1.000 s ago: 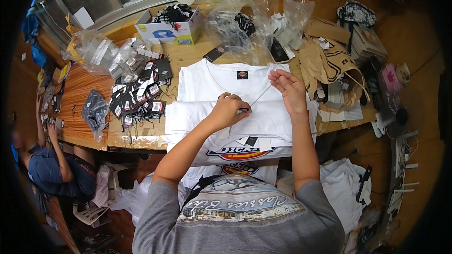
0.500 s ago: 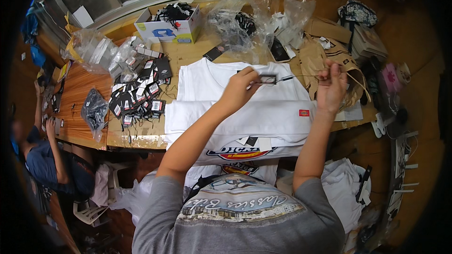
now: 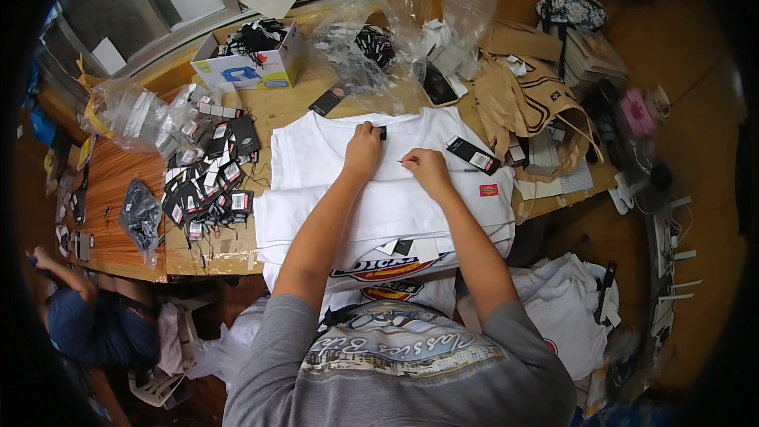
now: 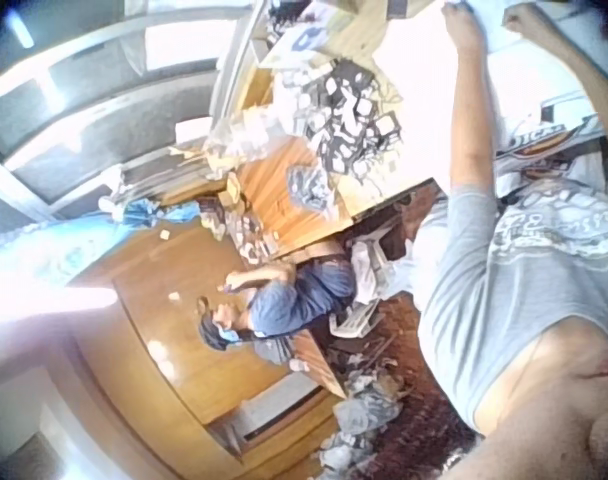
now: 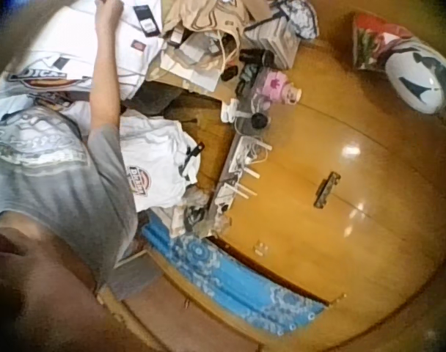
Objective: The person attaches tags to a stack of white t-shirts on a cluttered table. They pick up tags from a pile, thread them onto the shirts, and then fold the shirts. The person also organizes the tags on the table.
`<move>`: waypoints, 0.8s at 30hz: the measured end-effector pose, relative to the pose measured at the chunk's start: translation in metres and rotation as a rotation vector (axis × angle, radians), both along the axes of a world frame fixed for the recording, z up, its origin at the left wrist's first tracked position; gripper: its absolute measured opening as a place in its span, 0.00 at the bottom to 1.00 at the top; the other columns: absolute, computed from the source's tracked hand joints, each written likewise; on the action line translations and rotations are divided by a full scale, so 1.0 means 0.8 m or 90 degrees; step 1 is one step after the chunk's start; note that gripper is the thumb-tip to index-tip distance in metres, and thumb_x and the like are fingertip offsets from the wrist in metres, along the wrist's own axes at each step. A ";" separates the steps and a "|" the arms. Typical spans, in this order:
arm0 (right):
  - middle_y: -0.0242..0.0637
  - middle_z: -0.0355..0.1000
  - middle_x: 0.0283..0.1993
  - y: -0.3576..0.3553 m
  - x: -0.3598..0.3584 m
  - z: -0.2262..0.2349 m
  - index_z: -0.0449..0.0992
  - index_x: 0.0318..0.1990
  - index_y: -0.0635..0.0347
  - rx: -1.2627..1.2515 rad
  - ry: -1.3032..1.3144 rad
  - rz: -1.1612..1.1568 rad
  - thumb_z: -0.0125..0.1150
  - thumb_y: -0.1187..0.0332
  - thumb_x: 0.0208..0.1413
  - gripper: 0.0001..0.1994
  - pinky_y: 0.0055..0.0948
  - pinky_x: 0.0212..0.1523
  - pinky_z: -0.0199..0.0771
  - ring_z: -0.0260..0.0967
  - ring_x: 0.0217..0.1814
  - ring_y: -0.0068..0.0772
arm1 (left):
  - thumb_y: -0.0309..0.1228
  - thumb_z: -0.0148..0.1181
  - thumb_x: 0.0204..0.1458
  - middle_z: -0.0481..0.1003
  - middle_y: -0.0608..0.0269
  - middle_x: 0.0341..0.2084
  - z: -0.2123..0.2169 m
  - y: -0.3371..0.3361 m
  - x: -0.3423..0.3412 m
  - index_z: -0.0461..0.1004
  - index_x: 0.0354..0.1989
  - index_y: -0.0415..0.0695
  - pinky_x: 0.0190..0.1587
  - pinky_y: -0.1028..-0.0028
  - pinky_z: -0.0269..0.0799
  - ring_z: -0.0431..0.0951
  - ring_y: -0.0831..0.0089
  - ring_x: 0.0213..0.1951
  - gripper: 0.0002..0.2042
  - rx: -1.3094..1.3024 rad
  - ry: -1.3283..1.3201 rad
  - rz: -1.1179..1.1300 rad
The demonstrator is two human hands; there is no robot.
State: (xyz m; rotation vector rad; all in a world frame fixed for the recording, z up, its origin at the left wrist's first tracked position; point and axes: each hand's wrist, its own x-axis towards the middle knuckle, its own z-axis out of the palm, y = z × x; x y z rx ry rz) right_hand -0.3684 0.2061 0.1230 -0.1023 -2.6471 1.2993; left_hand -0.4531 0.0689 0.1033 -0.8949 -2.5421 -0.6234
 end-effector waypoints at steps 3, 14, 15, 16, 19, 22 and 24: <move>0.40 0.69 0.22 -0.005 -0.003 -0.002 0.72 0.22 0.62 0.042 -0.029 -0.014 0.57 0.70 0.38 0.05 0.28 0.27 0.65 0.67 0.24 0.36 | 0.21 0.47 0.36 0.66 0.55 0.27 -0.005 -0.002 -0.004 0.67 0.26 0.36 0.32 0.73 0.69 0.67 0.64 0.34 0.06 -0.040 0.008 0.011; 0.40 0.68 0.20 0.002 -0.028 -0.011 0.71 0.19 0.63 0.008 0.031 -0.090 0.55 0.73 0.37 0.03 0.29 0.26 0.65 0.67 0.23 0.37 | 0.22 0.51 0.36 0.66 0.57 0.26 -0.005 -0.008 -0.003 0.66 0.21 0.38 0.25 0.67 0.66 0.70 0.61 0.24 0.02 0.191 -0.061 0.002; 0.40 0.68 0.20 0.003 -0.035 -0.010 0.71 0.19 0.63 0.022 0.043 -0.099 0.55 0.73 0.37 0.03 0.29 0.26 0.65 0.67 0.23 0.37 | 0.21 0.51 0.35 0.66 0.58 0.26 -0.005 -0.008 -0.002 0.66 0.20 0.38 0.25 0.67 0.66 0.70 0.61 0.23 0.02 0.208 -0.065 0.007; 0.40 0.68 0.20 0.004 -0.042 -0.007 0.71 0.20 0.63 0.036 0.058 -0.106 0.55 0.73 0.37 0.03 0.29 0.26 0.65 0.67 0.24 0.37 | 0.21 0.52 0.35 0.66 0.58 0.26 -0.006 -0.008 -0.003 0.66 0.20 0.39 0.24 0.67 0.66 0.69 0.60 0.23 0.03 0.214 -0.065 0.011; 0.40 0.67 0.23 0.005 -0.060 -0.010 0.71 0.21 0.62 0.100 0.104 -0.104 0.56 0.74 0.36 0.03 0.29 0.27 0.65 0.66 0.25 0.36 | 0.20 0.53 0.34 0.66 0.57 0.25 -0.009 -0.008 -0.005 0.64 0.19 0.39 0.23 0.67 0.65 0.69 0.59 0.21 0.04 0.241 -0.064 0.017; 0.39 0.67 0.22 -0.002 -0.071 -0.010 0.72 0.21 0.62 0.127 0.112 -0.095 0.57 0.74 0.35 0.03 0.26 0.26 0.65 0.65 0.24 0.34 | 0.20 0.53 0.33 0.66 0.58 0.24 -0.010 -0.009 -0.005 0.63 0.18 0.39 0.23 0.67 0.65 0.69 0.59 0.21 0.05 0.274 -0.070 0.015; 0.38 0.67 0.22 -0.008 -0.077 -0.010 0.72 0.21 0.62 0.151 0.117 -0.089 0.57 0.74 0.34 0.03 0.27 0.26 0.65 0.65 0.24 0.35 | 0.20 0.53 0.33 0.65 0.58 0.24 -0.009 -0.010 -0.005 0.63 0.18 0.39 0.22 0.67 0.64 0.69 0.59 0.21 0.05 0.281 -0.080 0.016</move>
